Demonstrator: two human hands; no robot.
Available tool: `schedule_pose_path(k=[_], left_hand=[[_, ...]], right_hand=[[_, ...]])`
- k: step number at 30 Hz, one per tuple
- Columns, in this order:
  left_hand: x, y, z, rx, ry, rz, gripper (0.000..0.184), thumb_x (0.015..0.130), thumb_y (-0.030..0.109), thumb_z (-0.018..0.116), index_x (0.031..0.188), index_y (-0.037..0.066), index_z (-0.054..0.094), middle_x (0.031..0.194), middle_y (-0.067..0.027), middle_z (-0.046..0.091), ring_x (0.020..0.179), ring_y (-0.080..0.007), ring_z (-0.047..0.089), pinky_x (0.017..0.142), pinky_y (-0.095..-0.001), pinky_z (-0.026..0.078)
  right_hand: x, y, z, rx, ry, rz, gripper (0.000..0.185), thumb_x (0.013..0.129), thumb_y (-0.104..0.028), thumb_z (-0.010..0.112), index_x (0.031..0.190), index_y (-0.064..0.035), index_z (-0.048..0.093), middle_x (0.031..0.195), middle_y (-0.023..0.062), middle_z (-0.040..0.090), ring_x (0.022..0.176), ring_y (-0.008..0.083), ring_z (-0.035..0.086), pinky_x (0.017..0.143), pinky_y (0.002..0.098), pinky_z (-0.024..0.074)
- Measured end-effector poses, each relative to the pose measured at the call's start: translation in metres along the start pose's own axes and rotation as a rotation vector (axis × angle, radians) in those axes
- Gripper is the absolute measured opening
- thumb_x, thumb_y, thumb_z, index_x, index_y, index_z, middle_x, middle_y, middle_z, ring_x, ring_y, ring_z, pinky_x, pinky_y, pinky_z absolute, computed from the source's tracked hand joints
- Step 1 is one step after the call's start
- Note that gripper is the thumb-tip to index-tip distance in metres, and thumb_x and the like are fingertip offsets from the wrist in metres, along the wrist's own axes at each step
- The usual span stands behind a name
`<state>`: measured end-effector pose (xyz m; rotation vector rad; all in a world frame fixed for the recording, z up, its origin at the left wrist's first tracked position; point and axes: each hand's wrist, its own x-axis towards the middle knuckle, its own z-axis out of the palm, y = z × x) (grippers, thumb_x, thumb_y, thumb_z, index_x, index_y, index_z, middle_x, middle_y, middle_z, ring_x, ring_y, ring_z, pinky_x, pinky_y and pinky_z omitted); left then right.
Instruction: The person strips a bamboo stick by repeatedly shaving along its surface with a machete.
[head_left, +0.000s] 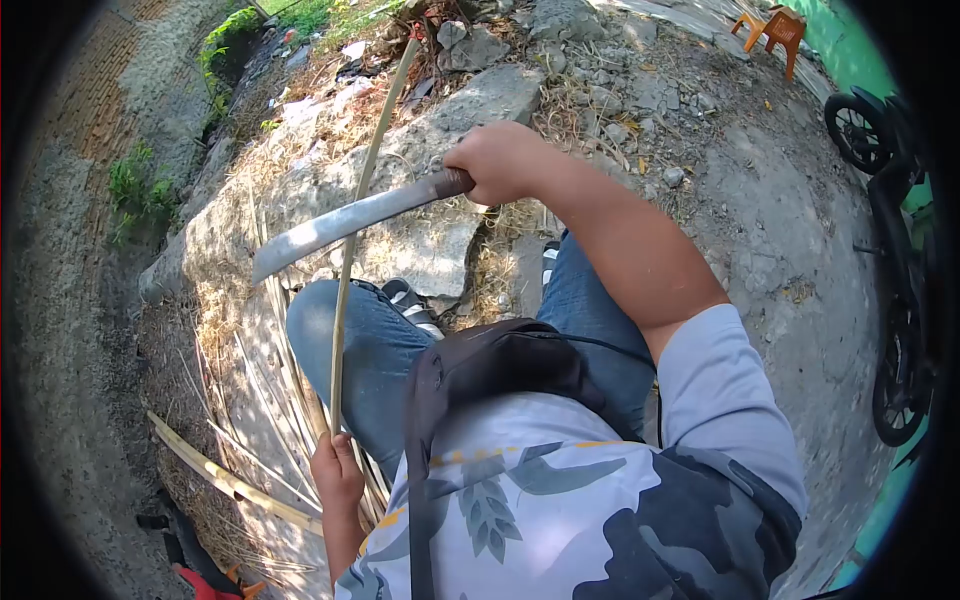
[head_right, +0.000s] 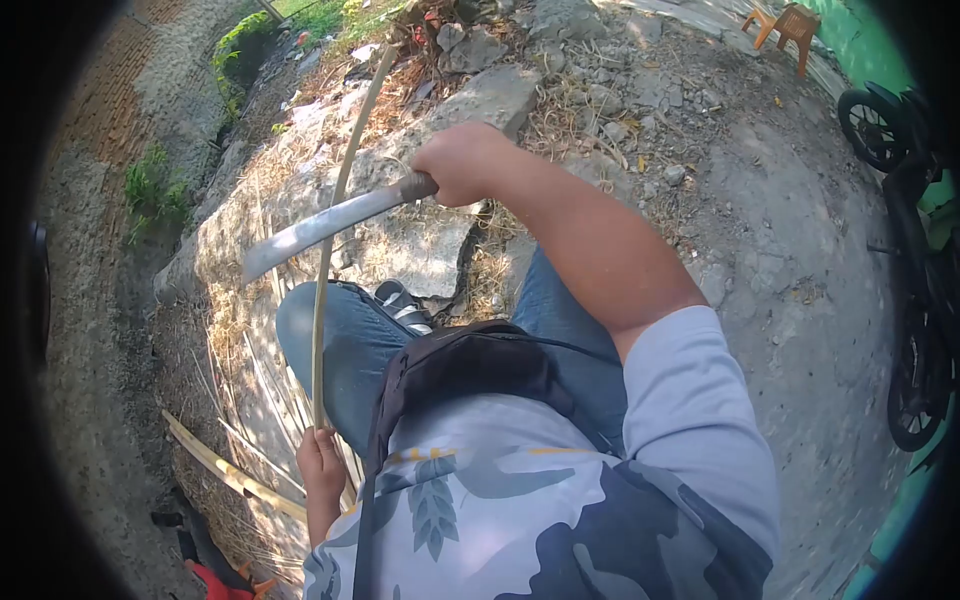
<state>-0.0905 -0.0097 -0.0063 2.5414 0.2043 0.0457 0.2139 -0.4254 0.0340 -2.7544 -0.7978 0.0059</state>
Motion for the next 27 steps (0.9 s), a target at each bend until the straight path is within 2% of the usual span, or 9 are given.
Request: schedule_pose_path(k=[3,6,8,11,17,19,22,25,27], left_hand=[[-0.002,-0.002,-0.004,0.126,0.003,0.009,0.045,0.111,0.037,0.047,0.088,0.0,0.059,0.066,-0.0162,0.055,0.057,-0.0309,0.054,0.056,-0.0413,0.041],[-0.002,-0.006,0.005,0.088,0.031,0.011,0.046,0.111,0.037,0.045,0.086,0.001,0.057,0.065,-0.018,0.053,0.058,-0.0356,0.053,0.056,-0.0433,0.04],[-0.001,-0.01,0.008,0.08,0.034,0.019,0.047,0.111,0.038,0.045,0.084,0.001,0.055,0.064,-0.0175,0.052,0.057,-0.0351,0.053,0.055,-0.0433,0.04],[0.002,-0.016,0.009,0.072,0.047,0.051,0.048,0.111,0.038,0.045,0.083,0.001,0.053,0.064,-0.0169,0.051,0.056,-0.0343,0.052,0.054,-0.0428,0.04],[0.0,-0.012,0.01,0.022,0.008,0.031,0.05,0.111,0.04,0.044,0.082,0.0,0.053,0.063,-0.016,0.053,0.055,-0.0331,0.053,0.054,-0.042,0.04],[0.0,-0.005,0.009,0.038,0.017,0.016,0.05,0.111,0.04,0.044,0.082,0.001,0.054,0.063,-0.0162,0.054,0.056,-0.0334,0.054,0.054,-0.0423,0.04],[-0.003,0.003,0.007,0.092,0.05,0.021,0.048,0.111,0.037,0.044,0.083,0.001,0.056,0.063,-0.0172,0.055,0.057,-0.0351,0.056,0.055,-0.0436,0.041],[-0.006,-0.002,0.004,0.119,0.044,0.025,0.043,0.111,0.033,0.044,0.086,0.001,0.059,0.065,-0.0188,0.056,0.059,-0.0386,0.057,0.056,-0.0456,0.042],[-0.005,-0.002,0.006,0.128,0.055,0.039,0.044,0.111,0.034,0.044,0.087,0.001,0.059,0.066,-0.0192,0.056,0.06,-0.0387,0.058,0.056,-0.0455,0.042]], right_hand=[[0.006,-0.011,-0.001,-0.082,-0.007,-0.085,0.022,0.077,-0.022,0.072,0.096,-0.0121,0.072,0.086,0.0133,0.072,0.084,0.0347,0.071,0.076,0.0484,0.0558],[0.013,0.038,0.015,0.188,0.02,0.167,0.025,0.077,-0.022,0.072,0.1,-0.0124,0.074,0.087,0.0132,0.074,0.081,0.0341,0.071,0.075,0.0468,0.055],[0.012,0.068,0.01,0.284,0.113,0.315,0.028,0.078,-0.023,0.07,0.104,-0.0141,0.075,0.092,0.0126,0.075,0.088,0.0333,0.073,0.076,0.0476,0.0555],[0.002,0.09,0.008,0.516,0.161,0.484,0.03,0.078,-0.023,0.069,0.105,-0.0113,0.074,0.088,0.014,0.075,0.087,0.0343,0.072,0.076,0.0469,0.0546],[0.0,0.06,0.002,0.243,0.061,0.253,0.027,0.077,-0.023,0.07,0.102,-0.0118,0.074,0.089,0.0126,0.075,0.089,0.0323,0.073,0.079,0.0464,0.056],[-0.004,0.019,-0.008,0.111,-0.017,0.19,0.025,0.077,-0.022,0.07,0.1,-0.0139,0.076,0.093,0.0113,0.075,0.091,0.0312,0.074,0.081,0.0462,0.0577],[0.003,-0.022,0.004,-0.025,-0.058,0.009,0.018,0.075,-0.021,0.071,0.092,-0.0155,0.072,0.085,0.0112,0.072,0.088,0.034,0.072,0.077,0.0495,0.0571],[0.01,-0.039,0.015,-0.045,-0.079,-0.06,0.018,0.074,-0.021,0.072,0.092,-0.0166,0.073,0.086,0.0098,0.073,0.087,0.0334,0.072,0.076,0.0495,0.0566],[0.015,-0.025,0.018,0.074,-0.151,0.037,0.022,0.074,-0.02,0.071,0.095,-0.0181,0.075,0.092,0.0094,0.075,0.092,0.0321,0.073,0.078,0.0478,0.0574]])
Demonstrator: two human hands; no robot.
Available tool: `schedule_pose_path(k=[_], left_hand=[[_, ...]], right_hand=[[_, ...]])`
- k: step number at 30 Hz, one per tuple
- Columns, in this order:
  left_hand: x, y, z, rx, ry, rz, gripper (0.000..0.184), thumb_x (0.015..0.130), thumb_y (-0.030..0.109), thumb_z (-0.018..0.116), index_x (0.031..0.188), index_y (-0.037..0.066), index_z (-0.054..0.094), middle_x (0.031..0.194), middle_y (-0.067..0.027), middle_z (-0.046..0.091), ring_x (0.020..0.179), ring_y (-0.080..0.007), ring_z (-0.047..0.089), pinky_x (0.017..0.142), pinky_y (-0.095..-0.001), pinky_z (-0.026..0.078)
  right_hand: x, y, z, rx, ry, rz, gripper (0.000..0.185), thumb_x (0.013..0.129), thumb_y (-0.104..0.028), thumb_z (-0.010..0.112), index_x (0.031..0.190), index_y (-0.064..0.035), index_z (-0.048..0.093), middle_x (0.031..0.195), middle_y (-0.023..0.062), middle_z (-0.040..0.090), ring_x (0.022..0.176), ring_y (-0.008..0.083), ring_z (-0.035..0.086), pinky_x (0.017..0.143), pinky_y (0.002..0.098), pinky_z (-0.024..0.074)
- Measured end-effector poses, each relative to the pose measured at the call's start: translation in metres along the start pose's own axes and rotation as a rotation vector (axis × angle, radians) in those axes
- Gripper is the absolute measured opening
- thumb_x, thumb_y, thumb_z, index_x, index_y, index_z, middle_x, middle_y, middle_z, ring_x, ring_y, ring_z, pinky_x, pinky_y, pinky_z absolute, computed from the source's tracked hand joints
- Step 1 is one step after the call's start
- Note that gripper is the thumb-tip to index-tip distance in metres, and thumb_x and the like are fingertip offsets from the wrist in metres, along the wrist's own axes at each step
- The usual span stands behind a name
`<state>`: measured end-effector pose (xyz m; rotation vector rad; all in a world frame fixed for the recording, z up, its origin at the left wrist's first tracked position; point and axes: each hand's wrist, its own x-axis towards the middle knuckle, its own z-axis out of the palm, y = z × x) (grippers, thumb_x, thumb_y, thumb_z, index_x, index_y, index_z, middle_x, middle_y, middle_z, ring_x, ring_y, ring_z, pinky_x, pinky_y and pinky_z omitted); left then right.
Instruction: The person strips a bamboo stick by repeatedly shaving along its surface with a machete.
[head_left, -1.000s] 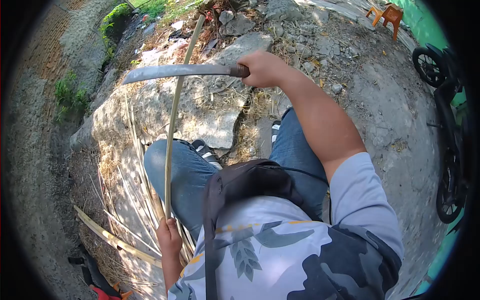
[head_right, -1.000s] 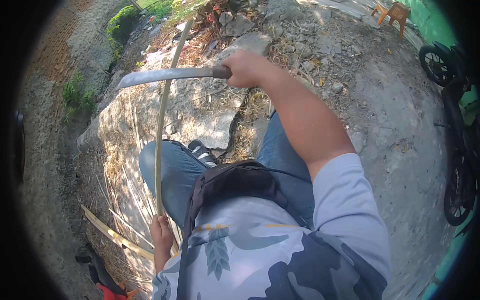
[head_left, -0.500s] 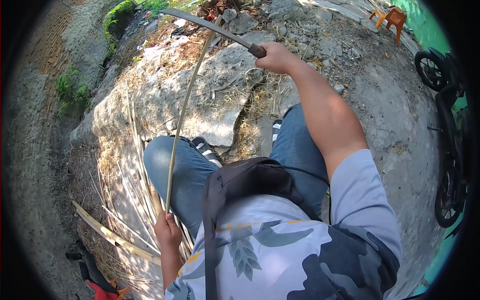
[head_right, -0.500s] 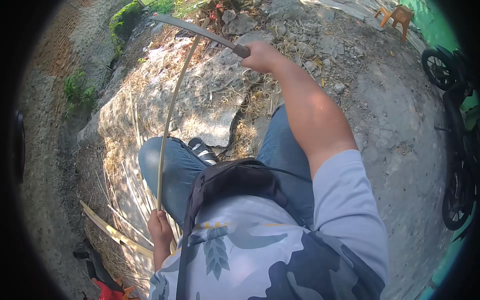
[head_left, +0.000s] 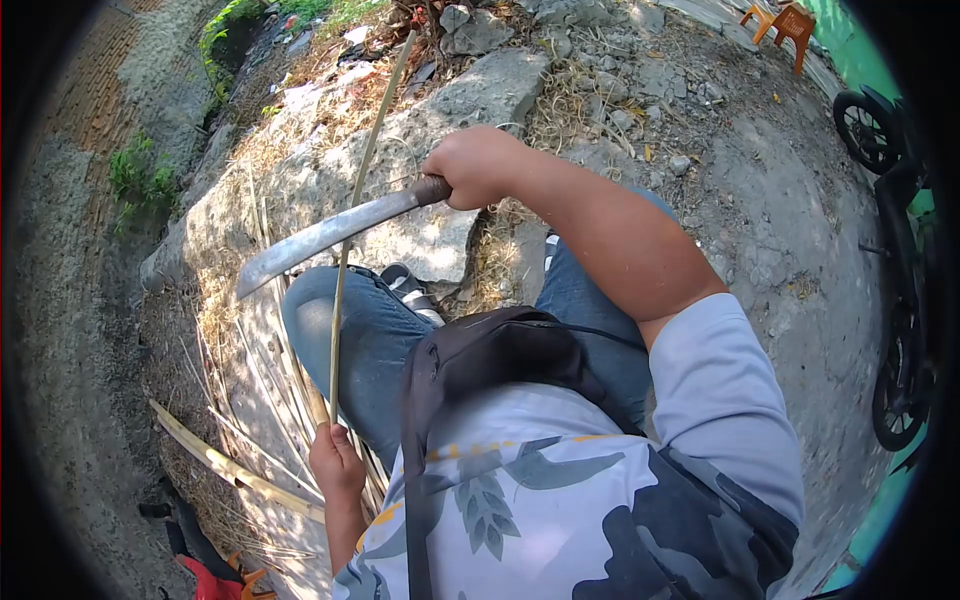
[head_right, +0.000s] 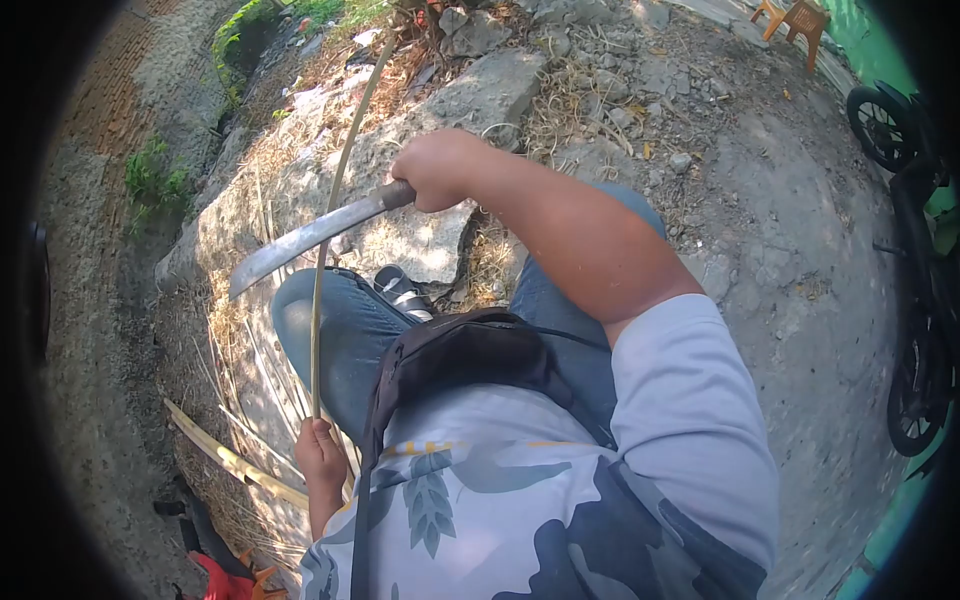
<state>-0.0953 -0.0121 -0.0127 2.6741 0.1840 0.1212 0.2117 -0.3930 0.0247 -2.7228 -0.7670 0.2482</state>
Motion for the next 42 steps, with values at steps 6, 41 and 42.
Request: schedule_pose_path(k=[6,41,42], left_hand=[[0.013,0.004,0.004,-0.014,-0.038,-0.003,0.046,0.113,0.034,0.04,0.09,-0.001,0.06,0.067,-0.0136,0.054,0.061,-0.0268,0.053,0.061,-0.0402,0.042],[0.017,0.03,0.01,-0.096,-0.086,-0.002,0.051,0.112,0.04,0.042,0.086,-0.001,0.057,0.067,-0.0195,0.056,0.062,-0.0397,0.058,0.058,-0.045,0.043],[0.018,0.029,0.012,-0.095,-0.088,-0.001,0.051,0.112,0.04,0.042,0.086,0.0,0.058,0.067,-0.0192,0.056,0.062,-0.0394,0.058,0.058,-0.0449,0.043]], right_hand=[[0.007,0.03,0.002,0.055,0.028,0.078,0.021,0.074,-0.021,0.07,0.095,-0.0187,0.075,0.093,0.0095,0.075,0.092,0.032,0.073,0.08,0.0477,0.0571],[-0.003,0.034,-0.008,0.019,0.11,-0.001,0.02,0.074,-0.019,0.072,0.094,-0.0146,0.073,0.086,0.0104,0.073,0.088,0.0331,0.072,0.078,0.0478,0.056],[0.0,0.051,-0.012,0.125,0.085,0.095,0.02,0.075,-0.02,0.073,0.094,-0.0136,0.072,0.087,0.0115,0.073,0.087,0.0336,0.071,0.078,0.0479,0.056]])
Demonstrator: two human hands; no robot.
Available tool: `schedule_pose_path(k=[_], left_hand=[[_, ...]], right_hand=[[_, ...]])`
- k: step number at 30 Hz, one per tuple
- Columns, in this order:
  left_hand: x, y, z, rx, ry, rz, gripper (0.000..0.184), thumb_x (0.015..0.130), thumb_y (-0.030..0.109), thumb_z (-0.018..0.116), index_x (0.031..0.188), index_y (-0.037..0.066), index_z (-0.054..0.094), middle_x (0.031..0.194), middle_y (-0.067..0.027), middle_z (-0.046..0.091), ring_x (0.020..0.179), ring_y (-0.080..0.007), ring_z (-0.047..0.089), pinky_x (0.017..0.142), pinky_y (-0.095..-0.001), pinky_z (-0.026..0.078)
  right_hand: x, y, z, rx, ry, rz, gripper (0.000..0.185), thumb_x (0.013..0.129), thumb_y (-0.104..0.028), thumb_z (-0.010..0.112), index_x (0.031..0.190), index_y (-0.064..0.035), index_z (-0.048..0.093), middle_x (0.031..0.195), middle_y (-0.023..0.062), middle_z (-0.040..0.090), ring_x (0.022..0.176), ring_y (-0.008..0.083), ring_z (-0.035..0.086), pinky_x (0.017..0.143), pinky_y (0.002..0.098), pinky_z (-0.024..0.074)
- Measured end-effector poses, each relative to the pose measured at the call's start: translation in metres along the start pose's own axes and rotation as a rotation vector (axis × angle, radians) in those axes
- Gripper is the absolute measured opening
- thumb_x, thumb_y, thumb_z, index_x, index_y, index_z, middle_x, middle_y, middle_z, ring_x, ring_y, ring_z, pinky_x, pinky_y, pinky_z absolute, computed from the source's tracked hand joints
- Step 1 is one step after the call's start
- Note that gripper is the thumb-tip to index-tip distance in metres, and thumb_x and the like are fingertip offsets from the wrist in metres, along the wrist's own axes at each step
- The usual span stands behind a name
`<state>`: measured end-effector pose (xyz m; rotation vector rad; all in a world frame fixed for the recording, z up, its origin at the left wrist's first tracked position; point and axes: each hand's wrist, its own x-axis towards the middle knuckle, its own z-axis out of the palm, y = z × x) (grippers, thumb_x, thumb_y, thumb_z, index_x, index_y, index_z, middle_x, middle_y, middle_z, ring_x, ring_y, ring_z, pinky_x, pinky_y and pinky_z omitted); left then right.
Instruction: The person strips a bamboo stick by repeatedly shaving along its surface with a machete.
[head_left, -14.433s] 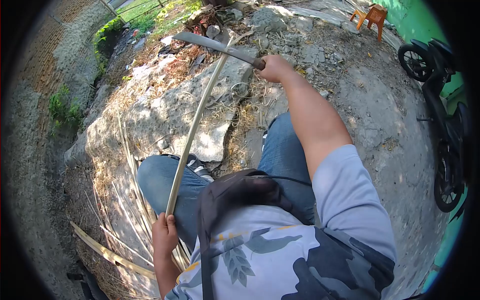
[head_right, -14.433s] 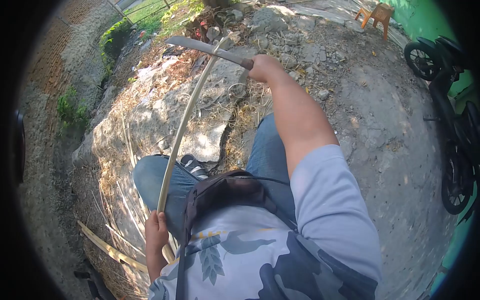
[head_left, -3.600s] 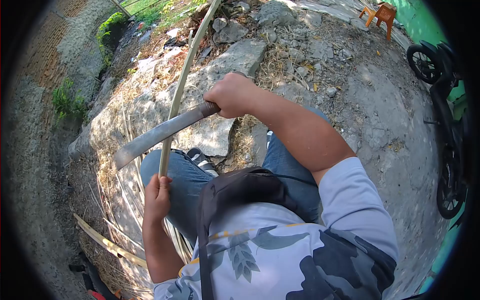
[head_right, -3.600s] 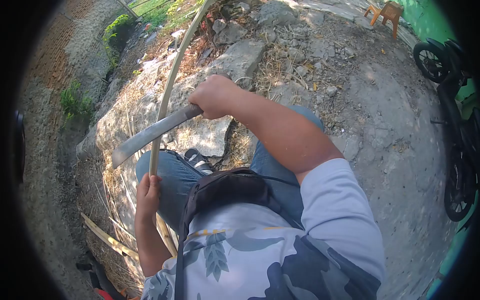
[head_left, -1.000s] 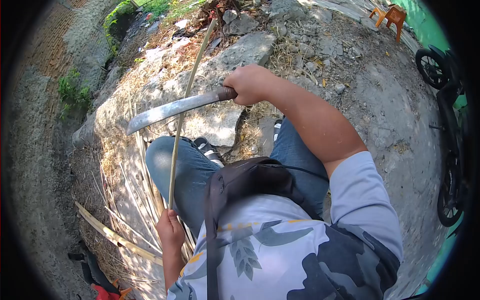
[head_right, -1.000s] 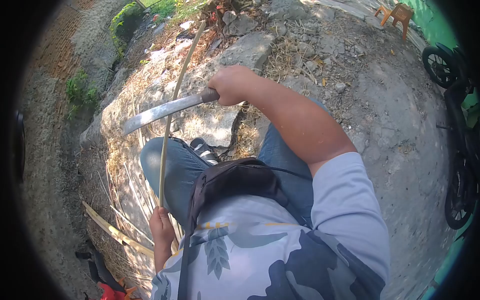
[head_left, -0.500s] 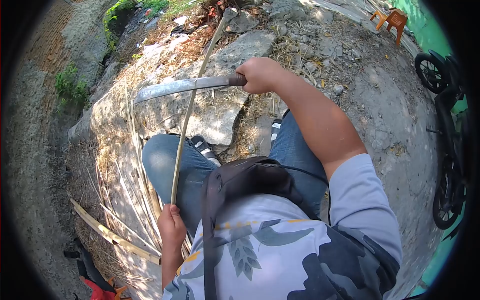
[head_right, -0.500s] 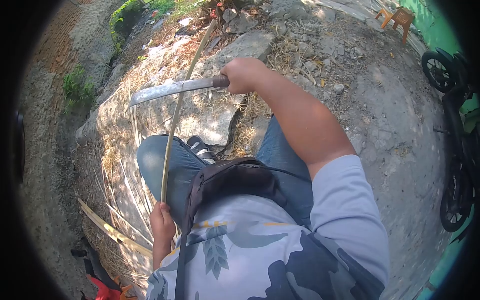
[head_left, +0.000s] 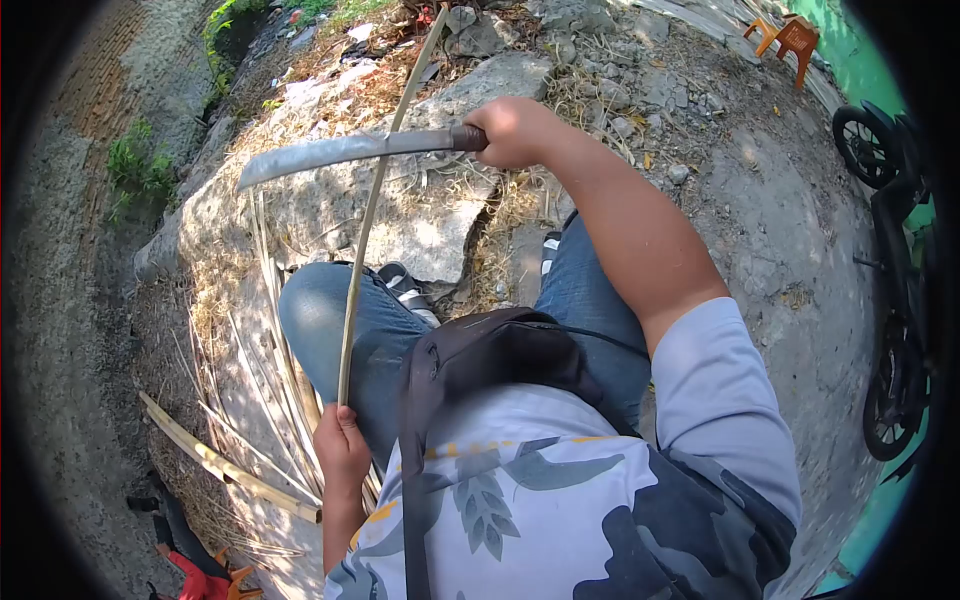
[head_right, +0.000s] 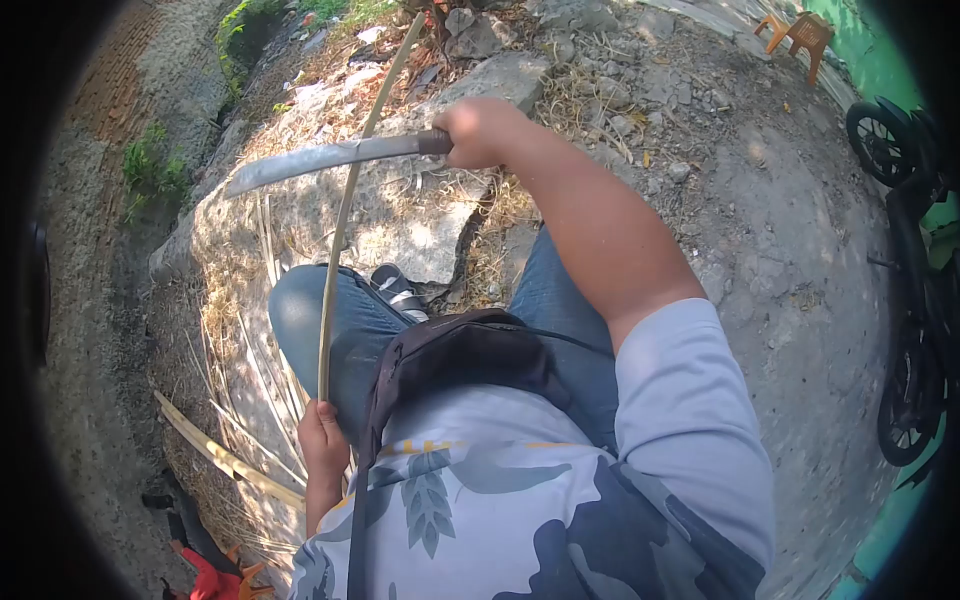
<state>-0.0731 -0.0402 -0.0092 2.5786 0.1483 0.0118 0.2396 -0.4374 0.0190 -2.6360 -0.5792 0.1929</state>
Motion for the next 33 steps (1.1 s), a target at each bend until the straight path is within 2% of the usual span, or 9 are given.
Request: schedule_pose_path(k=[1,4,7,14,18,24,27,30,33], left_hand=[[0.002,-0.001,0.001,0.0,-0.001,0.004,0.051,0.112,0.04,0.042,0.086,0.0,0.058,0.067,-0.019,0.056,0.061,-0.0391,0.058,0.058,-0.0448,0.043],[0.006,-0.005,0.001,0.005,-0.008,0.017,0.052,0.112,0.041,0.042,0.085,0.0,0.058,0.066,-0.0184,0.056,0.061,-0.0382,0.058,0.057,-0.0445,0.043],[0.005,-0.004,0.0,-0.004,-0.028,-0.005,0.051,0.112,0.04,0.042,0.085,0.0,0.058,0.066,-0.018,0.056,0.06,-0.0366,0.057,0.057,-0.044,0.043],[0.005,-0.003,0.0,0.001,-0.008,0.011,0.05,0.112,0.039,0.042,0.085,0.0,0.057,0.065,-0.0174,0.055,0.059,-0.0351,0.057,0.056,-0.0435,0.042],[0.004,0.001,-0.002,-0.006,-0.018,0.014,0.05,0.112,0.039,0.042,0.085,0.0,0.057,0.065,-0.0173,0.055,0.059,-0.0349,0.057,0.056,-0.0429,0.042],[0.006,-0.003,0.001,-0.044,-0.012,0.035,0.049,0.113,0.038,0.043,0.085,-0.001,0.058,0.064,-0.0167,0.055,0.058,-0.0322,0.056,0.056,-0.0419,0.041],[0.007,-0.008,-0.001,-0.046,-0.008,0.07,0.048,0.112,0.036,0.043,0.085,0.0,0.058,0.064,-0.0164,0.055,0.057,-0.0311,0.056,0.056,-0.0413,0.041],[0.005,-0.005,-0.002,-0.054,-0.016,0.048,0.047,0.112,0.035,0.044,0.084,0.0,0.058,0.064,-0.0164,0.055,0.057,-0.0314,0.056,0.056,-0.0412,0.041],[0.004,-0.006,-0.001,-0.041,-0.011,0.053,0.046,0.112,0.033,0.043,0.084,-0.001,0.058,0.064,-0.0165,0.055,0.058,-0.0317,0.056,0.056,-0.0413,0.041]], right_hand=[[0.003,0.013,-0.002,0.098,-0.021,0.104,0.021,0.075,-0.02,0.073,0.094,-0.0127,0.072,0.088,0.0127,0.073,0.086,0.034,0.071,0.078,0.0479,0.056],[-0.009,0.015,0.002,-0.006,0.105,0.057,0.021,0.076,-0.021,0.074,0.095,-0.0119,0.072,0.089,0.0142,0.073,0.086,0.0348,0.071,0.078,0.0485,0.0562],[-0.016,0.005,-0.002,-0.089,0.087,0.093,0.021,0.077,-0.022,0.073,0.096,-0.0121,0.072,0.089,0.0141,0.073,0.087,0.0348,0.072,0.079,0.0484,0.0565],[-0.017,-0.034,0.011,-0.213,0.005,-0.166,0.017,0.075,-0.022,0.071,0.092,-0.0188,0.073,0.087,0.0083,0.073,0.089,0.032,0.073,0.079,0.0484,0.057],[-0.019,-0.05,0.009,-0.278,0.0,-0.24,0.018,0.076,-0.024,0.072,0.093,-0.0183,0.074,0.087,0.0099,0.073,0.088,0.0338,0.072,0.078,0.0481,0.0567],[-0.007,0.026,-0.01,0.112,0.076,0.072,0.021,0.078,-0.026,0.073,0.096,-0.0142,0.073,0.087,0.0133,0.073,0.088,0.035,0.072,0.078,0.0474,0.0564],[-0.015,0.021,-0.011,-0.068,0.109,0.126,0.021,0.08,-0.027,0.073,0.095,-0.0128,0.073,0.086,0.0134,0.073,0.087,0.0343,0.072,0.078,0.048,0.0563],[-0.016,0.017,-0.008,-0.087,0.137,0.107,0.022,0.079,-0.028,0.074,0.095,-0.0122,0.073,0.086,0.0134,0.073,0.087,0.0352,0.072,0.078,0.0487,0.0563],[-0.017,0.003,-0.006,-0.087,0.094,-0.043,0.02,0.078,-0.027,0.072,0.093,-0.0132,0.073,0.086,0.0129,0.073,0.087,0.0355,0.072,0.078,0.0491,0.0566]])
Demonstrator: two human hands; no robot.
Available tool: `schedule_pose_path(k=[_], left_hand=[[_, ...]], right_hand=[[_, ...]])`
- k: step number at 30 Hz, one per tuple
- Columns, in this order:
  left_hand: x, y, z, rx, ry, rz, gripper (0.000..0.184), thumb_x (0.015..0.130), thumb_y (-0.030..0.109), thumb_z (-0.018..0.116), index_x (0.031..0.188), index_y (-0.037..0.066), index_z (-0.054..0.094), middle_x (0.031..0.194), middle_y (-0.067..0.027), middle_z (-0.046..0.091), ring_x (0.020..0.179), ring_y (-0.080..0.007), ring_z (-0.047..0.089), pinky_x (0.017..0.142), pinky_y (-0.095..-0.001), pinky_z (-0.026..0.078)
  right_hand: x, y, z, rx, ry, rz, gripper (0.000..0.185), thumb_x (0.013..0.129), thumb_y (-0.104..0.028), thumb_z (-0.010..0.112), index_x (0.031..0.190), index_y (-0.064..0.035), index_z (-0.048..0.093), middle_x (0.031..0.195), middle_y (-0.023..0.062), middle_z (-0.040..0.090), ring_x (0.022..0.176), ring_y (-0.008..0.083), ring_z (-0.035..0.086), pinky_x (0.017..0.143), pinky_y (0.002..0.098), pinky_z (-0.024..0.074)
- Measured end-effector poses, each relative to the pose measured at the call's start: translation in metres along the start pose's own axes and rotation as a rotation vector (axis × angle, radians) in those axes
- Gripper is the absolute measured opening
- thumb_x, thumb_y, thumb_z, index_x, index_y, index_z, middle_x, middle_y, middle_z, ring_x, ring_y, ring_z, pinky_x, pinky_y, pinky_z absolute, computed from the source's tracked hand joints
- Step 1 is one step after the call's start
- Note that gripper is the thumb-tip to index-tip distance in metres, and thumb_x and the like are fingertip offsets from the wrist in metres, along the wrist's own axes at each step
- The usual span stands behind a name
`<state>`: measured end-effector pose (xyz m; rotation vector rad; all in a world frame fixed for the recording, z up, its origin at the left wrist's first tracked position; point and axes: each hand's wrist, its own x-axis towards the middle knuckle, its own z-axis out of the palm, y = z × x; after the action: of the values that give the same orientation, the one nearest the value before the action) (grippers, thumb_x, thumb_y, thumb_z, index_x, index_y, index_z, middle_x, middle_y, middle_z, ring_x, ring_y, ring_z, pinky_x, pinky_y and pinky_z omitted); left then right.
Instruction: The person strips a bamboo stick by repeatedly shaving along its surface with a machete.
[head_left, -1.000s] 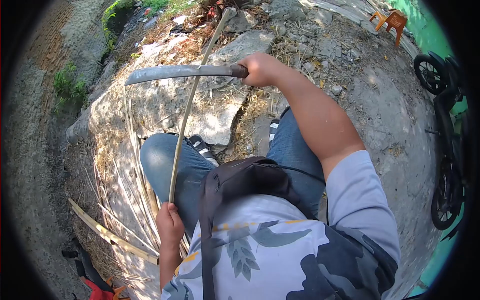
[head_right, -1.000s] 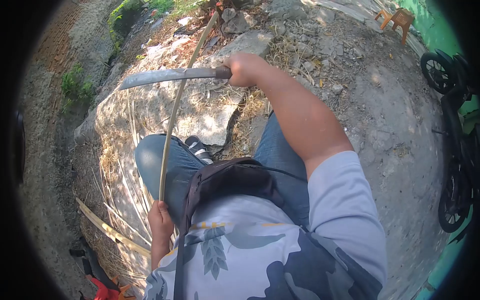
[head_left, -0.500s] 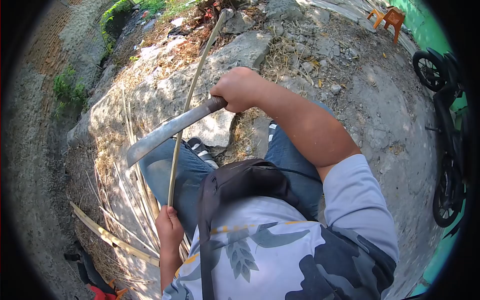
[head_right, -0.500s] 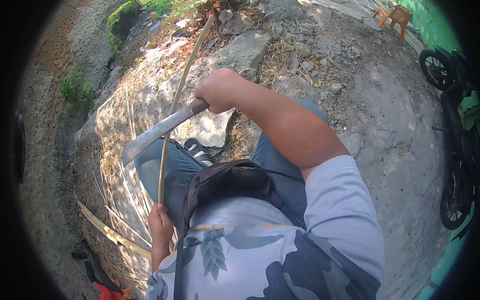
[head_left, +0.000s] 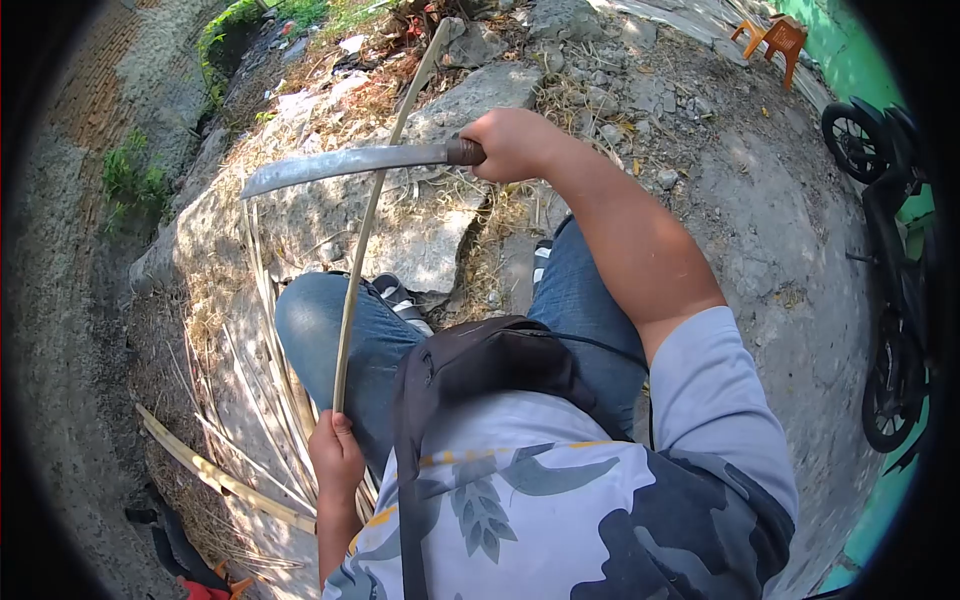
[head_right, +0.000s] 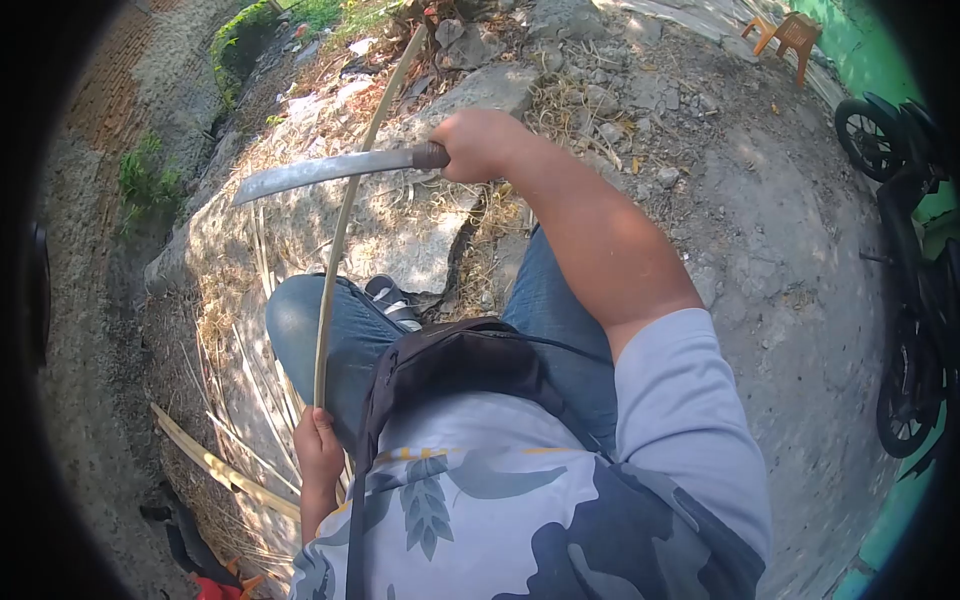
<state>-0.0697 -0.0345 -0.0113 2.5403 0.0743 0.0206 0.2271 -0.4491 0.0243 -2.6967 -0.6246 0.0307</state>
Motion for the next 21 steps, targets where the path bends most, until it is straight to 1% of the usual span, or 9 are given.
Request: schedule_pose_path(k=[3,6,7,10,12,14,15,18,21], left_hand=[[0.0,0.0,0.001,0.004,0.012,0.008,0.046,0.112,0.033,0.043,0.084,-0.001,0.057,0.064,-0.0165,0.054,0.057,-0.0321,0.055,0.055,-0.0413,0.041],[0.001,0.005,-0.001,0.016,-0.009,-0.024,0.046,0.112,0.033,0.043,0.085,0.0,0.058,0.063,-0.0158,0.054,0.057,-0.0309,0.055,0.055,-0.0405,0.041],[0.001,0.004,-0.001,0.009,-0.008,-0.015,0.046,0.112,0.033,0.043,0.085,0.0,0.058,0.063,-0.0152,0.054,0.057,-0.03,0.054,0.055,-0.0402,0.041],[-0.002,-0.004,0.001,-0.021,0.007,0.007,0.046,0.112,0.034,0.043,0.085,0.0,0.058,0.063,-0.0135,0.053,0.057,-0.0269,0.054,0.055,-0.0392,0.04],[-0.001,-0.01,0.003,-0.065,0.027,0.027,0.046,0.112,0.034,0.044,0.085,0.0,0.058,0.063,-0.0121,0.052,0.057,-0.0242,0.053,0.055,-0.0383,0.04],[0.001,-0.007,0.002,-0.04,0.005,-0.006,0.046,0.112,0.034,0.044,0.085,0.0,0.058,0.063,-0.0112,0.052,0.057,-0.0227,0.052,0.056,-0.0377,0.04],[0.002,-0.006,0.002,-0.027,-0.007,-0.024,0.046,0.112,0.034,0.044,0.085,0.0,0.058,0.063,-0.0108,0.052,0.057,-0.0219,0.052,0.056,-0.0373,0.04],[0.004,-0.013,-0.002,-0.059,-0.047,-0.012,0.046,0.112,0.034,0.044,0.085,0.0,0.059,0.062,-0.0103,0.052,0.057,-0.0218,0.052,0.056,-0.0367,0.04],[0.002,-0.007,-0.002,-0.089,-0.037,-0.058,0.045,0.112,0.034,0.044,0.086,0.0,0.059,0.063,-0.0105,0.052,0.057,-0.0226,0.053,0.056,-0.0366,0.04]], right_hand=[[-0.002,-0.03,0.008,-0.072,-0.043,-0.15,0.017,0.077,-0.024,0.071,0.091,-0.0151,0.073,0.085,0.0111,0.073,0.087,0.0349,0.072,0.077,0.0493,0.0568],[-0.001,-0.06,0.008,-0.174,-0.203,-0.169,0.023,0.075,-0.021,0.071,0.097,-0.0177,0.076,0.095,0.0071,0.075,0.093,0.0314,0.073,0.084,0.0457,0.0587],[-0.001,-0.061,0.007,-0.182,-0.186,-0.181,0.023,0.074,-0.021,0.071,0.096,-0.0177,0.076,0.094,0.0072,0.075,0.093,0.031,0.073,0.084,0.0456,0.0582],[0.006,-0.032,0.001,-0.12,-0.131,-0.119,0.023,0.076,-0.022,0.072,0.098,-0.0177,0.076,0.095,0.0086,0.075,0.094,0.0307,0.073,0.083,0.0461,0.0578],[0.013,0.008,-0.001,0.041,-0.037,0.103,0.024,0.079,-0.025,0.072,0.102,-0.0163,0.075,0.098,0.0112,0.075,0.096,0.0316,0.072,0.083,0.0471,0.0571],[0.007,0.03,-0.004,0.032,-0.004,0.156,0.026,0.08,-0.026,0.072,0.104,-0.0152,0.074,0.098,0.0124,0.075,0.097,0.0326,0.072,0.083,0.0477,0.0568],[0.005,0.03,-0.009,0.029,0.012,0.182,0.027,0.081,-0.026,0.071,0.105,-0.0147,0.074,0.099,0.013,0.075,0.097,0.033,0.072,0.083,0.0481,0.0566],[-0.003,0.021,-0.013,0.007,-0.008,0.217,0.028,0.08,-0.025,0.071,0.105,-0.0133,0.073,0.098,0.0139,0.075,0.097,0.0339,0.072,0.083,0.0486,0.0563],[-0.002,0.018,-0.009,0.0,0.027,0.172,0.024,0.08,-0.029,0.075,0.097,-0.0122,0.074,0.091,0.0135,0.074,0.088,0.0343,0.071,0.076,0.0484,0.0549]])
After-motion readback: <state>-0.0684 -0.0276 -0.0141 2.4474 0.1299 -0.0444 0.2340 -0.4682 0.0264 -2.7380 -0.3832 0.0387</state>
